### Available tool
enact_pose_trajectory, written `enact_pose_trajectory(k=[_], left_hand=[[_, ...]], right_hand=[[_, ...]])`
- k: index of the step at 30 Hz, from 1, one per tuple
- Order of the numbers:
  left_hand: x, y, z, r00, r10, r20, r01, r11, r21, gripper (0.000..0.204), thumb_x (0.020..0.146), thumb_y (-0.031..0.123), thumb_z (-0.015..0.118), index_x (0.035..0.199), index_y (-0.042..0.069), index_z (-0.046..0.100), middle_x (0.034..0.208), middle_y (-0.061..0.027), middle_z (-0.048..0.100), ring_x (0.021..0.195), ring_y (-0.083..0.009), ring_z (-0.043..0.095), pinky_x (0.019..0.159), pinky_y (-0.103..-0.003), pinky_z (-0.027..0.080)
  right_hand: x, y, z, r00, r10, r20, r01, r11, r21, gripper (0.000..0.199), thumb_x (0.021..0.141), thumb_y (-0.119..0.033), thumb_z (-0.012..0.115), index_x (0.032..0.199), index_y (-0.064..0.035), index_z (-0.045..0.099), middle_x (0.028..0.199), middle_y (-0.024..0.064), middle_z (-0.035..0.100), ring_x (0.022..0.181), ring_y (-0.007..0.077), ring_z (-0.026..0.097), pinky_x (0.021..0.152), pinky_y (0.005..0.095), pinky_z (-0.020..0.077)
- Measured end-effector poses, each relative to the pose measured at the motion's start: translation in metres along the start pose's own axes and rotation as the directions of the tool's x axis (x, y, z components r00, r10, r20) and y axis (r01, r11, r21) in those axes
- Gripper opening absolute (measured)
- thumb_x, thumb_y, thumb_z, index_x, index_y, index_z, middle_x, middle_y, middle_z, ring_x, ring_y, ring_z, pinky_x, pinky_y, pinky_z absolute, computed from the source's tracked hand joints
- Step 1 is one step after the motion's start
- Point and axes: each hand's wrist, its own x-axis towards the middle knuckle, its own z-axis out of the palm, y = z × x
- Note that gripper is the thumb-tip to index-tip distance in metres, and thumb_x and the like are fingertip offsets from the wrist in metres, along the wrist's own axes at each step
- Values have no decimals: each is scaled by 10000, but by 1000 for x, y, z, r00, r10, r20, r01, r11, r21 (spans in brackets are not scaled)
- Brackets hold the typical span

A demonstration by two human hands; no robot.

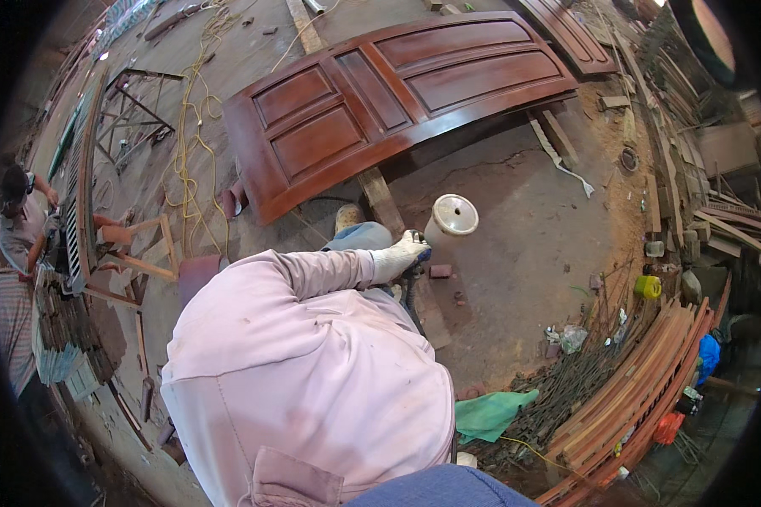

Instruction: The person uses a spray gun to apply a reddish-brown finish to a large wooden door panel. They move the spray gun in steady horizontal and vertical passes across the surface, then refill the spray gun's cup with finish from a container before continuing to spray the door.

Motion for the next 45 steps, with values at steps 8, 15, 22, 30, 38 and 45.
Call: enact_pose_trajectory(k=[8, 15, 22, 30, 38, 45], left_hand=[[-16, -18, -19, 981, 180, -73, -165, 970, 181, 448, 887, 265, 614, 1228, 31, 441, 1073, -115, 545, 968, -237, 524, 835, -378, 466], [-18, 22, 19, 999, 2, -41, 8, 973, 231, 468, 919, 276, 603, 1233, 6, 385, 1040, -104, 544, 880, -231, 558, 742, -366, 506], [40, 40, 40, 999, 43, 14, -45, 981, 189, 466, 836, 242, 662, 1164, 34, 404, 924, -98, 577, 775, -187, 563, 619, -356, 495], [181, 78, 76, 991, 99, 87, -108, 988, 107, 328, 868, 222, 642, 1078, 115, 413, 754, -48, 504, 595, -176, 509, 508, -356, 439], [284, 238, 133, 982, -54, 179, 54, 999, 6, 415, 848, 185, 626, 1166, 91, 376, 797, -46, 515, 553, -158, 496, 468, -334, 438], [371, 323, 144, 986, 130, 101, -142, 983, 120, 511, 825, 179, 617, 1255, 72, 363, 810, -61, 529, 631, -165, 520, 533, -339, 457]], right_hand=[[-87, -149, 109, 959, -265, 100, 282, 923, -261, 232, 943, -199, 600, 1126, -59, 628, 881, 75, 661, 700, 175, 637, 604, 328, 519], [-72, -104, 128, 929, -330, 167, 369, 795, -481, 326, 904, -247, 626, 1136, -19, 635, 1057, 191, 690, 992, 338, 662, 882, 406, 503], [-15, -103, 88, 988, -148, 51, 156, 884, -441, 348, 901, -265, 629, 1146, -19, 633, 1059, 189, 691, 991, 340, 661, 882, 407, 502], [94, -271, 66, 970, -202, -137, 153, 941, -303, 359, 898, -276, 632, 1149, -20, 632, 1059, 188, 691, 995, 343, 659, 886, 409, 499], [141, -382, 81, 964, -104, -246, 64, 985, -163, 370, 896, -287, 634, 1152, -21, 631, 1060, 187, 691, 1000, 347, 656, 891, 410, 495], [134, -389, 65, 968, 10, -252, -19, 999, -35, 379, 893, -296, 636, 1154, -21, 630, 1061, 186, 691, 1004, 350, 654, 894, 412, 492]])
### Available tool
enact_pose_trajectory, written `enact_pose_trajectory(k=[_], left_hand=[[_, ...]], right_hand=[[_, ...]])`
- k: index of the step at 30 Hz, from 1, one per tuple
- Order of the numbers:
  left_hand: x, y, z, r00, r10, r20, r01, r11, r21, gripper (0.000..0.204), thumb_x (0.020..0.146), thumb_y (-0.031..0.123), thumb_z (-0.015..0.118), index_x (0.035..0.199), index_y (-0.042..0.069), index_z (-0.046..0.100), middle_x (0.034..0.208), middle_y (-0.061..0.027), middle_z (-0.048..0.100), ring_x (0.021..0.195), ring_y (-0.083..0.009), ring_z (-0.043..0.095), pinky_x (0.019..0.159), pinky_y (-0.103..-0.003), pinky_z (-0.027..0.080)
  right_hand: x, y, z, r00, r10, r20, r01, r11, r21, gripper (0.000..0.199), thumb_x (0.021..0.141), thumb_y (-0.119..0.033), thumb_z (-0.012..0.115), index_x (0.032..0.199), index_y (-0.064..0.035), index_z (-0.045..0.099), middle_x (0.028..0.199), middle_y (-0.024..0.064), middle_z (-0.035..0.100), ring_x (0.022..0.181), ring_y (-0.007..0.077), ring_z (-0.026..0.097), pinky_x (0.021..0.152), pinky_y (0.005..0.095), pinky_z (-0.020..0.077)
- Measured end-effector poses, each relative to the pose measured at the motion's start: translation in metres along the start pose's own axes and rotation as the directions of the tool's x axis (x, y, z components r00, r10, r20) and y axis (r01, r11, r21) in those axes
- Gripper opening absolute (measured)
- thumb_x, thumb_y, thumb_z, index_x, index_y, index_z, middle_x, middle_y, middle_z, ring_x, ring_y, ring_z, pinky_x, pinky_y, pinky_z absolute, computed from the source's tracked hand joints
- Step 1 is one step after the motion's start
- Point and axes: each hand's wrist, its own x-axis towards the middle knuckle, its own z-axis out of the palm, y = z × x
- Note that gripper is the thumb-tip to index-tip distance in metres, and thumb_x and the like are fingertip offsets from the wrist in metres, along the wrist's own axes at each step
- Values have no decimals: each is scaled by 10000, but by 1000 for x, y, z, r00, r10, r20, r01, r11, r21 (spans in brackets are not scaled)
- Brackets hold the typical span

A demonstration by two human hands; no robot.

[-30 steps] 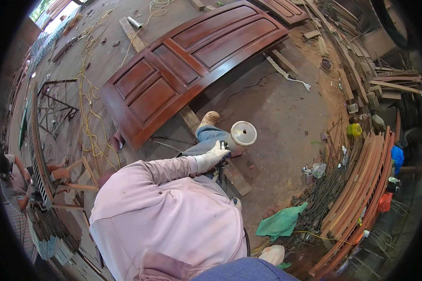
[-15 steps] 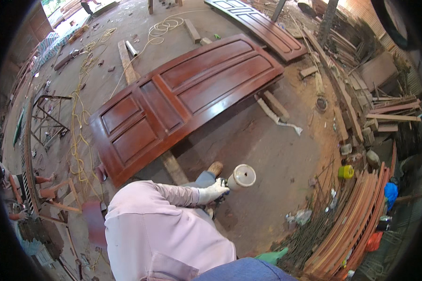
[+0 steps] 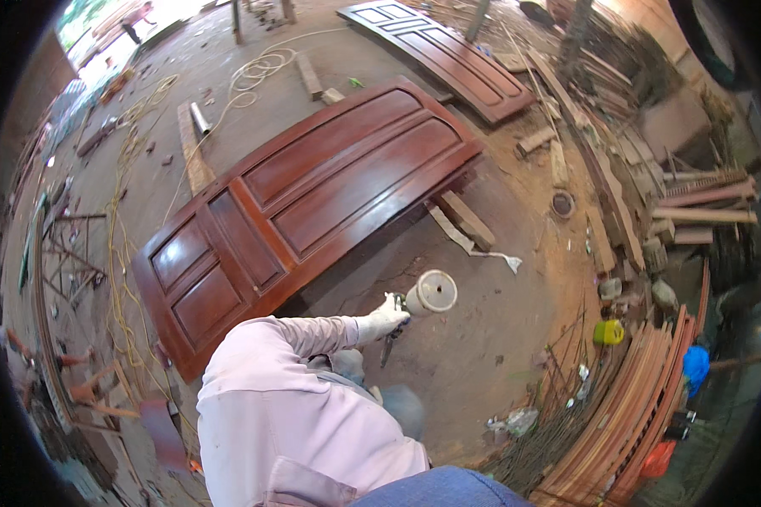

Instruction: The person uses a spray gun to apply a reddish-brown finish to a large wooden door panel. They move the spray gun in steady horizontal and vertical passes across the surface, then refill the spray gun's cup with finish from a container before continuing to spray the door.

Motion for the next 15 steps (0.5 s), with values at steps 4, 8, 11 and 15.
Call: enact_pose_trajectory(k=[4, 8, 11, 15], left_hand=[[40, 21, 16, 993, -43, -108, 44, 999, 2, 418, 868, 152, 599, 1216, 105, 373, 844, -56, 559, 664, -163, 579, 538, -326, 491], [65, 27, 37, 982, -124, -139, 98, 979, -179, 401, 906, 131, 581, 1252, 185, 386, 869, -49, 576, 634, -174, 604, 511, -315, 504], [90, 27, 66, 977, -174, -123, 144, 964, -224, 403, 907, 112, 568, 1265, 188, 399, 878, -43, 569, 629, -201, 612, 513, -331, 522], [122, 28, 112, 978, -178, -107, 144, 952, -271, 306, 892, 103, 564, 1170, 171, 456, 879, -65, 550, 649, -275, 620, 528, -417, 558]], right_hand=[[10, -15, -1, 997, 73, -17, -74, 997, -26, 370, 896, -299, 633, 1142, -23, 633, 1046, 187, 692, 1000, 349, 657, 888, 416, 493], [23, -29, -9, 989, 146, -8, -146, 989, -23, 361, 899, -302, 631, 1130, -25, 636, 1032, 188, 693, 995, 348, 659, 882, 420, 494], [48, -34, -24, 983, 184, 0, -184, 983, -17, 354, 901, -303, 629, 1121, -26, 639, 1021, 188, 694, 992, 348, 662, 877, 424, 495], [104, -47, -47, 978, 208, 12, -208, 978, 1, 346, 904, -306, 626, 1109, -28, 642, 1007, 189, 696, 987, 347, 664, 871, 428, 496]])
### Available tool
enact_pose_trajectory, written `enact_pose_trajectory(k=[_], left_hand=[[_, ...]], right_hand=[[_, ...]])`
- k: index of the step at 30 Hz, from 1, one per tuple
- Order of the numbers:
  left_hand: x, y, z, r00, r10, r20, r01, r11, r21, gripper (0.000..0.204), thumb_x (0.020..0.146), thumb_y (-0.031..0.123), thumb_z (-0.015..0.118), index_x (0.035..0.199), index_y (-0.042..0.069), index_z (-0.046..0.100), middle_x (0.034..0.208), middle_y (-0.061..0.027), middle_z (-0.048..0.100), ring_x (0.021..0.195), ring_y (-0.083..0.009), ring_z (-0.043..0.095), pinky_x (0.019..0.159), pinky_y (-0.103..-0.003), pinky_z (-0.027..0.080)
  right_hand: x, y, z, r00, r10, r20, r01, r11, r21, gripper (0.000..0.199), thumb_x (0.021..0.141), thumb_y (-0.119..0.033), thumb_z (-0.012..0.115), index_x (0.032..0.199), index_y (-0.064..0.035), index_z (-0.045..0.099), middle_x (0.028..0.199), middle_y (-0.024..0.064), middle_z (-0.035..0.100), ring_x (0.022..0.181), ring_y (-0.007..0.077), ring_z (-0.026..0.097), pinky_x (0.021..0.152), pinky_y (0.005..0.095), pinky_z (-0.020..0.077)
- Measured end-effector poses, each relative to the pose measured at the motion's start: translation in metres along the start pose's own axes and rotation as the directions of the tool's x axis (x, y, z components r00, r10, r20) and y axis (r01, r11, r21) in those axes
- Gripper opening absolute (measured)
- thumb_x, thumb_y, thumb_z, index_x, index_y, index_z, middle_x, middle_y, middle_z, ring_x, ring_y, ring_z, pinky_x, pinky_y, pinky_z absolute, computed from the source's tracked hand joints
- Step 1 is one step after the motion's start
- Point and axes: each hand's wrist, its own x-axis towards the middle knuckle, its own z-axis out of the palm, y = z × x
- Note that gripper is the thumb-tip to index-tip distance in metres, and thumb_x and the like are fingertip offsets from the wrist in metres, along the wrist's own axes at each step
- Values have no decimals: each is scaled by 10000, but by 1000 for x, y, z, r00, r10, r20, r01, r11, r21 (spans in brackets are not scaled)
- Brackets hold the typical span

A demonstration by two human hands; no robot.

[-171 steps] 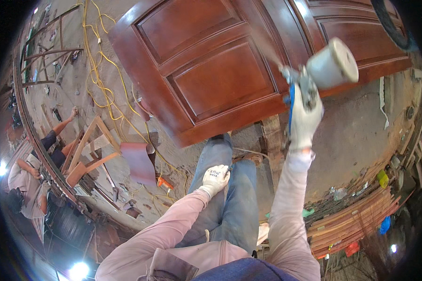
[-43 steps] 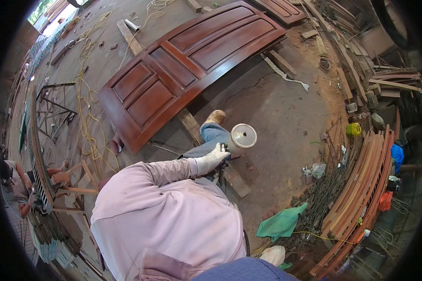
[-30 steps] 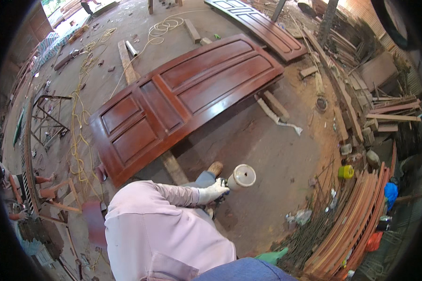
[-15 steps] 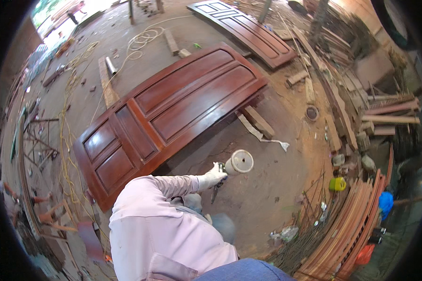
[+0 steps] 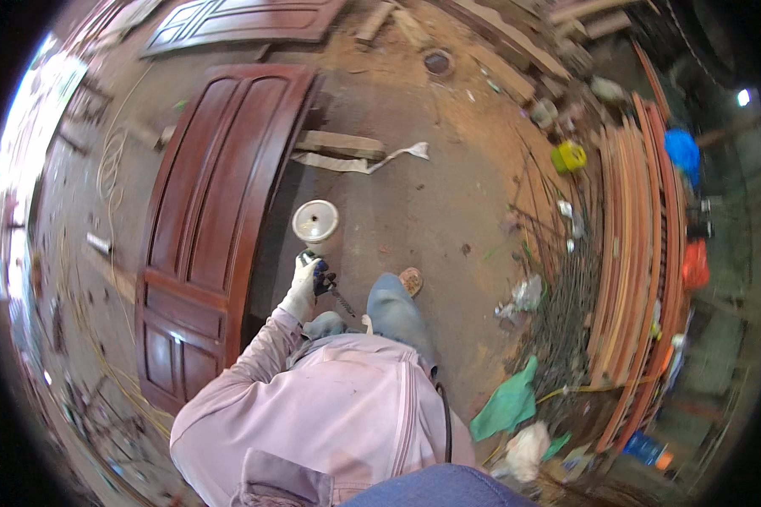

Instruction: The person uses a spray gun to apply a reddish-brown finish to a large wooden door panel. They move the spray gun in steady horizontal and vertical passes across the surface, then refill the spray gun's cup with finish from a container before continuing to spray the door.

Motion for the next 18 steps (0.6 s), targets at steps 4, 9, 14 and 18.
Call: enact_pose_trajectory(k=[4, 9, 14, 18], left_hand=[[32, 8, 30, 978, -41, 206, 41, 999, 5, 251, 888, 93, 567, 1112, 161, 478, 841, -57, 537, 648, -260, 603, 554, -453, 563], [31, -1, 179, 976, -62, 210, 73, 996, -45, 373, 847, 81, 637, 1153, 130, 430, 894, -91, 548, 689, -290, 637, 595, -439, 586], [43, 42, 229, 962, -38, 270, 8, 994, 113, 349, 865, 56, 613, 1155, 143, 439, 900, -68, 571, 722, -259, 656, 611, -418, 588], [65, 27, 309, 911, -155, 382, 76, 974, 214, 347, 897, 83, 599, 1199, 143, 439, 961, -78, 606, 735, -252, 665, 616, -411, 588]], right_hand=[[73, -63, -25, 1000, -9, 24, 10, 1000, -4, 338, 907, -308, 623, 1097, -30, 645, 992, 190, 697, 983, 347, 667, 865, 432, 497], [195, -115, -124, 915, -307, -260, 319, 948, 2, 286, 912, -274, 624, 1079, -43, 648, 973, 189, 699, 930, 337, 676, 829, 410, 516], [223, -184, -86, 950, -272, -151, 300, 930, 212, 125, 942, -179, 615, 1026, -90, 591, 736, 10, 600, 552, 107, 565, 462, 262, 452], [256, -127, -137, 843, -318, -434, 376, 925, 52, 131, 938, -213, 614, 979, -89, 599, 712, 21, 605, 539, 124, 574, 459, 275, 465]])
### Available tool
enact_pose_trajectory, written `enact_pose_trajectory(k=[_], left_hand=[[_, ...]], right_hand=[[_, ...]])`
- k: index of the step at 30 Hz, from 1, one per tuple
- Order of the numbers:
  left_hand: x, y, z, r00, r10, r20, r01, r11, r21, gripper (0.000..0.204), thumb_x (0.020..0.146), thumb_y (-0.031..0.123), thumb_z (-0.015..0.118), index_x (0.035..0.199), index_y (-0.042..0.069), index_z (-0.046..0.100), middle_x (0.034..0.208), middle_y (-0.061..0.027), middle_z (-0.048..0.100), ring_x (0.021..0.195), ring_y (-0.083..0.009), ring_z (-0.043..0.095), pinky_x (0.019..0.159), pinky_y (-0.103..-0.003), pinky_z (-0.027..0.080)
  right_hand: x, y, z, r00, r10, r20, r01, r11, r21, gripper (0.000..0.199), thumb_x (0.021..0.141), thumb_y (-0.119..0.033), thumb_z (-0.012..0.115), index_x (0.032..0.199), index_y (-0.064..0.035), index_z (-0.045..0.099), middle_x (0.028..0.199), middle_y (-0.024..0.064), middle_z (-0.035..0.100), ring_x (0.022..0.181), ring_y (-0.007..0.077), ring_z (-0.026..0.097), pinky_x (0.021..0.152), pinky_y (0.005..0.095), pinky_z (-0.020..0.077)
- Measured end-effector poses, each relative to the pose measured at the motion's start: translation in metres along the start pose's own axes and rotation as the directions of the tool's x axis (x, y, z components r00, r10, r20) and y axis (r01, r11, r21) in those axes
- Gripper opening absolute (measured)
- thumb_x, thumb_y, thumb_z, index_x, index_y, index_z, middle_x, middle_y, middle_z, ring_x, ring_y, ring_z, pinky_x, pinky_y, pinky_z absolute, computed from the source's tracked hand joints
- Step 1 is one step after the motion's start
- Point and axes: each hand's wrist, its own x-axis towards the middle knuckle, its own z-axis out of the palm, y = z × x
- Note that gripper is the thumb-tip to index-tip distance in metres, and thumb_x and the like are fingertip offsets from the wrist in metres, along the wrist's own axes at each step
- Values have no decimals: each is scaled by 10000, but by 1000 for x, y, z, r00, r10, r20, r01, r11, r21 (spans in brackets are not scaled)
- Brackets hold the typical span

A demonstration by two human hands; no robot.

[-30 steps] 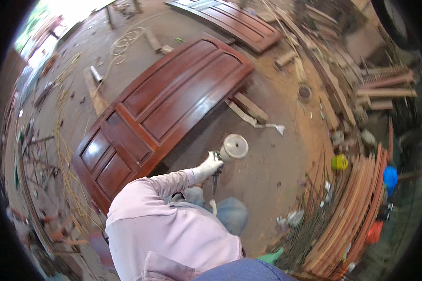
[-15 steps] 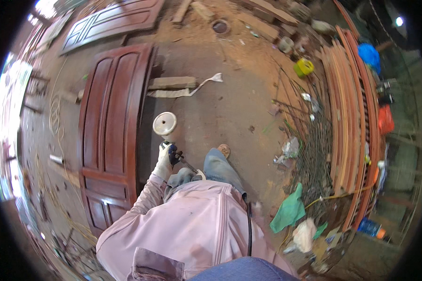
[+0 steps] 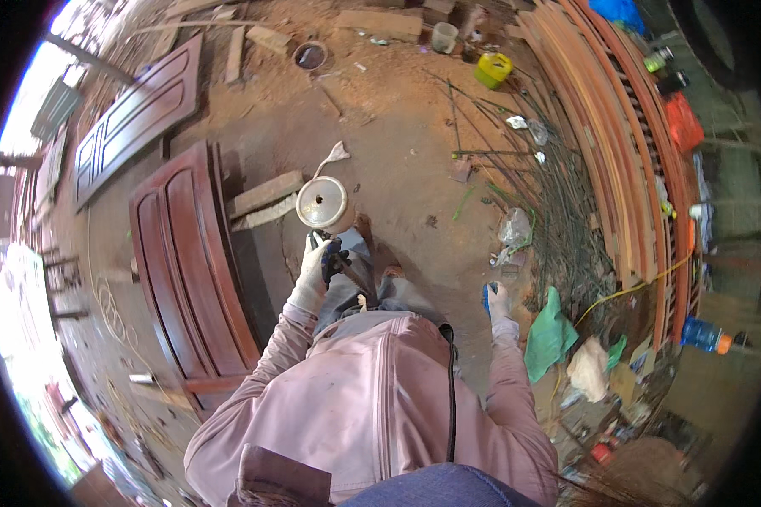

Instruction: The person uses a spray gun to apply a reddish-brown finish to a large wooden door panel. They move the spray gun in steady horizontal and vertical passes across the surface, then refill the spray gun's cup with finish from a container before continuing to spray the door.

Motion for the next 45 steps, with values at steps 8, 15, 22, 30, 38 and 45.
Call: enact_pose_trajectory(k=[8, 15, 22, 30, 38, 45], left_hand=[[74, 74, 5, 993, -16, 118, -37, 904, 426, 410, 889, 64, 608, 1272, 89, 462, 868, -63, 640, 669, -196, 649, 511, -307, 517], [137, 103, 70, 948, -60, 313, -136, 811, 569, 523, 834, 28, 646, 1335, 83, 505, 896, -10, 639, 725, -99, 596, 628, -252, 503], [202, 140, 90, 810, -136, 571, -393, 596, 700, 675, 873, 5, 589, 1496, 101, 346, 1251, -29, 572, 1027, -118, 570, 821, -265, 500], [247, 75, 113, 525, -693, 494, -296, 395, 869, 582, 898, 133, 640, 1426, 138, 395, 820, -37, 617, 615, -115, 577, 527, -251, 489], [218, 36, 129, 289, -915, 280, -497, 107, 861, 552, 897, 144, 669, 1389, 105, 422, 960, -54, 642, 670, -154, 610, 535, -283, 518], [180, -2, 120, 369, -854, 367, -730, -22, 683, 511, 893, 241, 607, 1365, 91, 481, 1226, -207, 605, 1108, -338, 611, 918, -413, 495]], right_hand=[[-190, -17, 95, 700, 657, 279, -710, 600, 368, 226, 905, -288, 631, 877, -68, 588, 695, 61, 608, 600, 197, 619, 478, 387, 484], [-273, -44, 125, 843, 532, 83, -521, 844, -128, 399, 893, -382, 570, 1078, -32, 617, 840, 155, 687, 738, 306, 657, 678, 445, 505], [-85, -341, 116, 885, 336, -321, -334, 940, 63, 440, 899, -301, 657, 1217, -4, 598, 1226, 235, 617, 1157, 394, 562, 971, 460, 445], [-44, -504, 71, 869, -247, -429, 137, 953, -272, 712, 693, -449, 775, 1268, -97, 548, 980, 158, 555, 850, 361, 595, 717, 469, 485], [-118, -461, 113, 795, 148, -589, -283, 948, -145, 942, 623, -521, 800, 1359, -57, 440, 1010, 169, 530, 870, 337, 593, 697, 443, 472], [-141, -470, 72, 747, 269, -608, -351, 936, -17, 967, 602, -527, 828, 1348, -50, 437, 1109, 195, 522, 980, 387, 552, 798, 491, 458]])
